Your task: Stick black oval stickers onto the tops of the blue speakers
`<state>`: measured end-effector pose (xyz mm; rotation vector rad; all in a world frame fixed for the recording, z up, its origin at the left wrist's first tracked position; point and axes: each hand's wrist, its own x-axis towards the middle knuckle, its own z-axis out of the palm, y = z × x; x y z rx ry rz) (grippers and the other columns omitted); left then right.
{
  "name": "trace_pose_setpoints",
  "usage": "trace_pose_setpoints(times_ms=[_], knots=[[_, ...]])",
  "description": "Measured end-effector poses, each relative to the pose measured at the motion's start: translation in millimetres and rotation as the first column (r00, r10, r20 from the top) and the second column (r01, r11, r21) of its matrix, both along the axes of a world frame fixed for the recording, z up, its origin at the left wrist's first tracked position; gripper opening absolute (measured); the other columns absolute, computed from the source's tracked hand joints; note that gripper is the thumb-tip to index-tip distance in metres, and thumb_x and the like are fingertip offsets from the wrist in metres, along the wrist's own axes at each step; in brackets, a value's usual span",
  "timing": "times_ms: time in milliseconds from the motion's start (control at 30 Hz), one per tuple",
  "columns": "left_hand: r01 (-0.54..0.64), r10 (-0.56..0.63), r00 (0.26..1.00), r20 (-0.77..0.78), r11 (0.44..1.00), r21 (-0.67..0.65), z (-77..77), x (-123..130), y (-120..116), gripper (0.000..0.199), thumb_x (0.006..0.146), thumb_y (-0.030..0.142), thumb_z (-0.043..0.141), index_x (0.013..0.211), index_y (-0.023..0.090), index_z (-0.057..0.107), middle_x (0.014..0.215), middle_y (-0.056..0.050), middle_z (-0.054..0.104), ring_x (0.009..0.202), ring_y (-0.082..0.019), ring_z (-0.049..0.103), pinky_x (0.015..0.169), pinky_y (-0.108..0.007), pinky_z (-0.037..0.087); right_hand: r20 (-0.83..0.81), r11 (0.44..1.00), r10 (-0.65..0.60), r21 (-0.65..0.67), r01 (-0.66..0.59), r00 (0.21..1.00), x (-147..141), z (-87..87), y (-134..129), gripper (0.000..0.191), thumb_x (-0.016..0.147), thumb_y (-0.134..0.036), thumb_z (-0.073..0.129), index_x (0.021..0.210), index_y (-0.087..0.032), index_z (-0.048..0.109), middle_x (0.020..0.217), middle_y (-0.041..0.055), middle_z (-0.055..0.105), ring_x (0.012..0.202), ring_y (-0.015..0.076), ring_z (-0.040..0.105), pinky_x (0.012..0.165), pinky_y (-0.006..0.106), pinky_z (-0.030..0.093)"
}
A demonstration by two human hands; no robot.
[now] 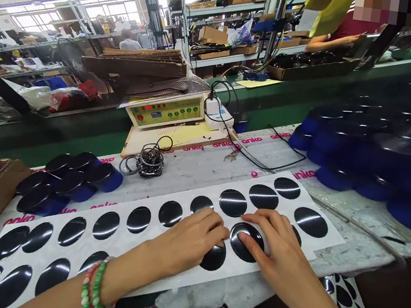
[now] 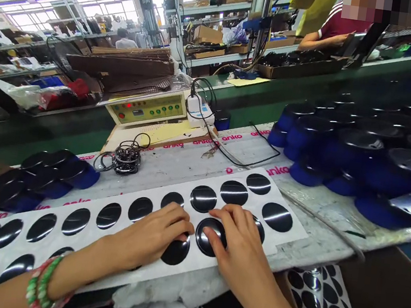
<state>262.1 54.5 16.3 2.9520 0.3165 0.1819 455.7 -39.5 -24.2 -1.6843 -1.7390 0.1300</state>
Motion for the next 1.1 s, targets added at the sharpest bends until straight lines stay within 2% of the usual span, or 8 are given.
trace_pose_setpoints(times_ms=[267, 433, 633, 800, 900, 967, 1033, 1100], knots=[[-0.067, 0.064, 0.997, 0.042, 0.994, 0.087, -2.9, -12, -6, 0.031, 0.093, 0.013, 0.047, 0.124, 0.011, 0.047, 0.107, -0.012, 0.055, 0.097, -0.023, 0.052, 0.076, -0.035, 0.053, -0.051, 1.0, -0.014, -0.026, 0.013, 0.999, -2, 0.9, -2, 0.019, 0.089, -0.026, 0.056, 0.109, -0.024, 0.054, 0.104, 0.0071, 0.052, 0.099, 0.0251, 0.049, 0.083, 0.043, 0.046], [0.017, -0.035, 0.973, 0.228, 0.997, 0.082, -6.3, -15, -1, 0.019, 0.091, 0.011, 0.052, 0.11, 0.008, 0.055, 0.102, -0.011, 0.06, 0.096, -0.021, 0.055, 0.079, -0.031, 0.053, -0.068, 0.998, -0.037, -0.048, 0.033, 0.997, -2, 2.0, -2, 0.019, 0.089, -0.026, 0.057, 0.107, -0.023, 0.055, 0.103, 0.0072, 0.052, 0.099, 0.0251, 0.05, 0.083, 0.043, 0.047], [0.085, -0.036, 0.956, 0.29, 0.984, -0.157, -1.9, -26, 1, 0.004, 0.09, 0.016, 0.057, 0.092, 0.013, 0.054, 0.095, -0.009, 0.062, 0.094, -0.017, 0.057, 0.082, -0.029, 0.051, -0.078, 0.997, -0.054, -0.064, 0.049, 0.996, -5, 2.4, -2, 0.02, 0.089, -0.025, 0.056, 0.109, -0.023, 0.055, 0.106, 0.0072, 0.053, 0.103, 0.0251, 0.05, 0.086, 0.043, 0.047], [-0.033, 0.284, 0.889, 0.36, 0.823, -0.567, 0.7, -58, 0, 0.034, 0.09, 0.023, 0.053, 0.064, 0.02, 0.031, 0.073, -0.003, 0.059, 0.065, -0.012, 0.053, 0.057, -0.025, 0.045, -0.087, 0.995, -0.063, -0.081, 0.056, 0.994, -6, 6.0, -5, 0.023, 0.088, -0.026, 0.057, 0.111, -0.024, 0.055, 0.112, 0.0075, 0.053, 0.106, 0.0244, 0.051, 0.089, 0.043, 0.048], [-0.18, 0.704, 0.635, 0.318, 0.535, -0.825, 15.8, -76, 3, 0.042, 0.088, 0.025, 0.054, 0.065, 0.021, 0.019, 0.063, 0.003, 0.053, 0.041, -0.005, 0.038, 0.037, -0.016, 0.028, -0.094, 0.996, -0.048, -0.084, 0.04, 0.994, -5, 8.6, -6, 0.024, 0.089, -0.025, 0.057, 0.113, -0.024, 0.055, 0.114, 0.0075, 0.054, 0.11, 0.0236, 0.05, 0.091, 0.042, 0.048], [-0.173, 0.851, 0.454, 0.263, 0.374, -0.911, 30.1, -77, 6, 0.042, 0.087, 0.025, 0.056, 0.068, 0.022, 0.019, 0.063, 0.007, 0.054, 0.032, -0.001, 0.028, 0.032, -0.012, 0.017, -0.082, 0.996, -0.032, -0.081, 0.025, 0.996, -6, 10.7, -7, 0.025, 0.087, -0.026, 0.061, 0.111, -0.023, 0.056, 0.114, 0.0074, 0.055, 0.11, 0.0236, 0.051, 0.091, 0.041, 0.048], [-0.195, 0.855, 0.462, 0.236, 0.358, -0.913, 40.2, -64, 8, 0.035, 0.087, 0.025, 0.055, 0.073, 0.024, 0.023, 0.065, 0.007, 0.058, 0.033, -0.002, 0.031, 0.032, -0.011, 0.02, -0.024, 0.997, -0.042, -0.07, 0.04, 0.999, -9, 13.2, -6, 0.033, 0.08, -0.029, 0.07, 0.109, -0.021, 0.056, 0.112, 0.008, 0.056, 0.107, 0.0252, 0.052, 0.088, 0.042, 0.049], [-0.27, 0.752, 0.61, 0.251, 0.496, -0.825, 39.8, -39, 8, 0.022, 0.091, 0.025, 0.049, 0.083, 0.025, 0.028, 0.072, 0.004, 0.063, 0.041, -0.006, 0.044, 0.037, -0.013, 0.032, 0.071, 0.994, -0.083, -0.067, 0.088, 0.994, -14, 15.5, -4, 0.04, 0.073, -0.03, 0.077, 0.106, -0.019, 0.057, 0.107, 0.0091, 0.058, 0.1, 0.0278, 0.054, 0.082, 0.046, 0.049]])
